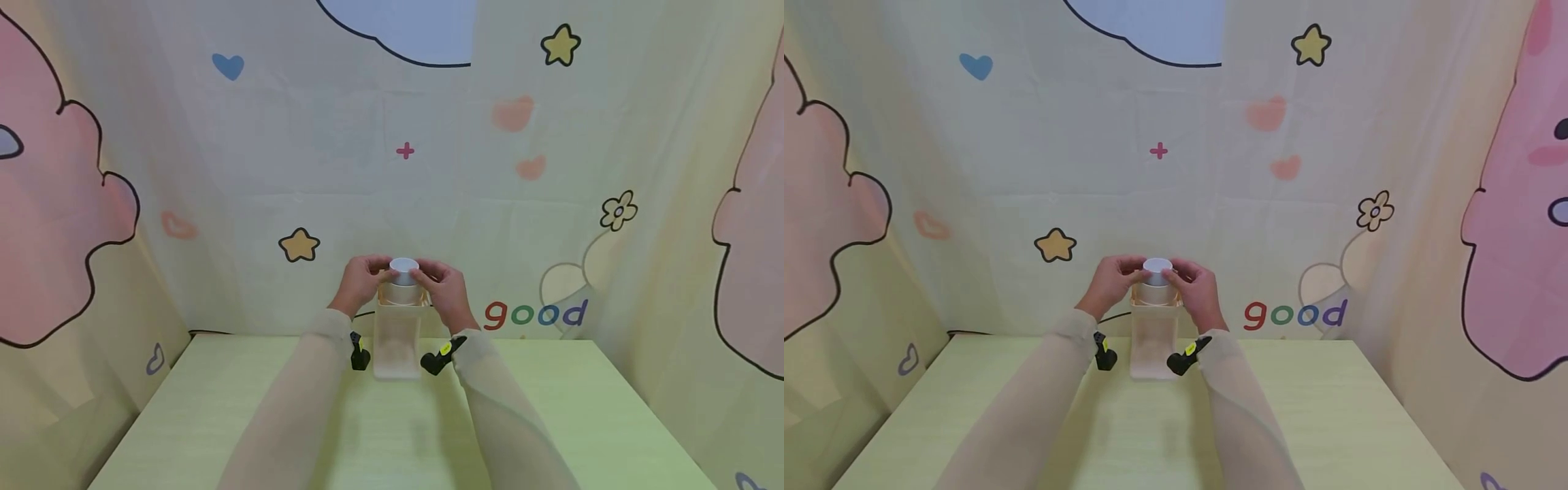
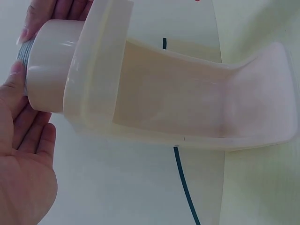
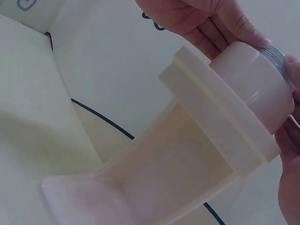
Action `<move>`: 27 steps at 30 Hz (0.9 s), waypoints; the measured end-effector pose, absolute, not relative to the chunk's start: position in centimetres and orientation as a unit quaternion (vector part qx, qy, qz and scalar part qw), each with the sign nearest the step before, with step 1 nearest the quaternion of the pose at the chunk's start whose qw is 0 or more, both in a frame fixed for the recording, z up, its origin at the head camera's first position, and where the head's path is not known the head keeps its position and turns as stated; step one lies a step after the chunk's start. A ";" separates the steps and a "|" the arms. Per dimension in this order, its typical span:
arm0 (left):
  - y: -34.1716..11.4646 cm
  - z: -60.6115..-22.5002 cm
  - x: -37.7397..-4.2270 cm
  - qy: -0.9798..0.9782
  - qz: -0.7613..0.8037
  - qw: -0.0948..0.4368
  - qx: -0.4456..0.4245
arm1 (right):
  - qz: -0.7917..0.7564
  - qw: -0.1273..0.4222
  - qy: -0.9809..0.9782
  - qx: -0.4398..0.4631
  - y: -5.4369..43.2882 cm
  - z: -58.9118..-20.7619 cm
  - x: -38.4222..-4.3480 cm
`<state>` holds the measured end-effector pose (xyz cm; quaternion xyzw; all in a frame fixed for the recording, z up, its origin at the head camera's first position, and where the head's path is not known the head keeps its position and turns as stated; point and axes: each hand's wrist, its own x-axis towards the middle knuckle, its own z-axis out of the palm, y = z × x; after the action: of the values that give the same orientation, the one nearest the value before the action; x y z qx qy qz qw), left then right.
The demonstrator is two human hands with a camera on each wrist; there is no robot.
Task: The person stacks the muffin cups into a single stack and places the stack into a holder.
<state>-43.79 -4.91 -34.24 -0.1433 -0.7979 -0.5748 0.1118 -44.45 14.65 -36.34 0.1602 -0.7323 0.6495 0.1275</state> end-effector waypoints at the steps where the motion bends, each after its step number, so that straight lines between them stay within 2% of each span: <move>1: -4.9 -34.3 -43.8 -0.801 -0.570 0.113 -0.144 | 0.650 0.126 -0.733 0.157 14.7 -36.5 -44.5; 16: -4.8 -33.8 -43.7 -0.838 -0.517 0.108 -0.141 | 0.644 0.126 -0.739 0.156 14.9 -36.9 -44.7; 27: -4.9 -33.4 -43.5 -0.861 -0.472 0.114 -0.153 | 0.633 0.090 -0.755 0.142 15.2 -36.2 -44.4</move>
<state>-43.49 -4.85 -33.44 -0.1527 -0.8606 -0.4722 0.1141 -44.36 15.16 -36.18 0.1425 -0.7553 0.6333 0.0900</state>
